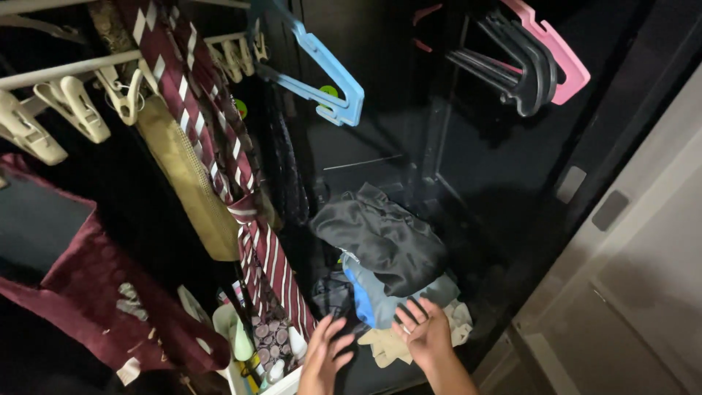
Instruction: Take clothes out of a closet and place them onto an ironing board.
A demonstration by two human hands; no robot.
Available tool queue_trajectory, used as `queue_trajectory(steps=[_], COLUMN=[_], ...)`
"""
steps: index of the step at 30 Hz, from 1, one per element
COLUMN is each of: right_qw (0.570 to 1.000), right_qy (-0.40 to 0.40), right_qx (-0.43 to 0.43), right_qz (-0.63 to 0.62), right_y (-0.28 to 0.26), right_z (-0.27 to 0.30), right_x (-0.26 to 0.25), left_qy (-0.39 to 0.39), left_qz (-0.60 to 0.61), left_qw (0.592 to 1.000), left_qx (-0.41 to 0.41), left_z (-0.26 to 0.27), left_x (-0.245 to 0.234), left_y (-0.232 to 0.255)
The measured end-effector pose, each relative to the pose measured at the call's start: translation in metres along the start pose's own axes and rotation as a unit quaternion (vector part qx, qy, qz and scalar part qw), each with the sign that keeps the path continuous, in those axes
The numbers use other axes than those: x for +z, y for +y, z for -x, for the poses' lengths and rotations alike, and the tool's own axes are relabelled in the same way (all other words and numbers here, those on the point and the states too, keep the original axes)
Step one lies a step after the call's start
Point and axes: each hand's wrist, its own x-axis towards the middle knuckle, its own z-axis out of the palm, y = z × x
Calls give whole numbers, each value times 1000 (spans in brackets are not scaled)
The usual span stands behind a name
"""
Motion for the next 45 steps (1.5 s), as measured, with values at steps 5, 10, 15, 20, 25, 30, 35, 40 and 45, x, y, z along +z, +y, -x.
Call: queue_trajectory(steps=[5, 10, 15, 20, 25, 30, 35, 40, 45], right_qw=[999, 992, 981, 994, 999, 977, 969, 899, 719], right_qy=[29, 83, 71, 23, 23, 34, 197, 289, 179], right_qx=[-2, 22, 49, 18, 23, 208, 103, -166, -394], right_qz=[29, 90, 176, 105, 29, -4, 105, 283, 544], right_y=[0, 6, 14, 32, 78, 69, 46, 45, 58], right_z=[-32, -84, -162, -126, -65, -42, -66, -17, 20], right_x=[9, 8, -32, -50, -105, -139, -150, -113, -85], left_qy=[102, 203, 209, 182, 210, 225, 207, 166, 127], left_qz=[14, 14, 48, 64, 129, 135, 123, 106, 22], left_qw=[994, 974, 966, 967, 950, 949, 950, 971, 991], left_qx=[-46, -96, -143, -166, -190, -174, -196, -138, -19], left_z=[-57, -114, -149, -160, -135, -113, -100, -85, -71], left_x=[62, 64, 67, 60, 85, 97, 105, 114, 121], left_y=[22, 10, -1, -27, 9, 30, 39, 38, 19])
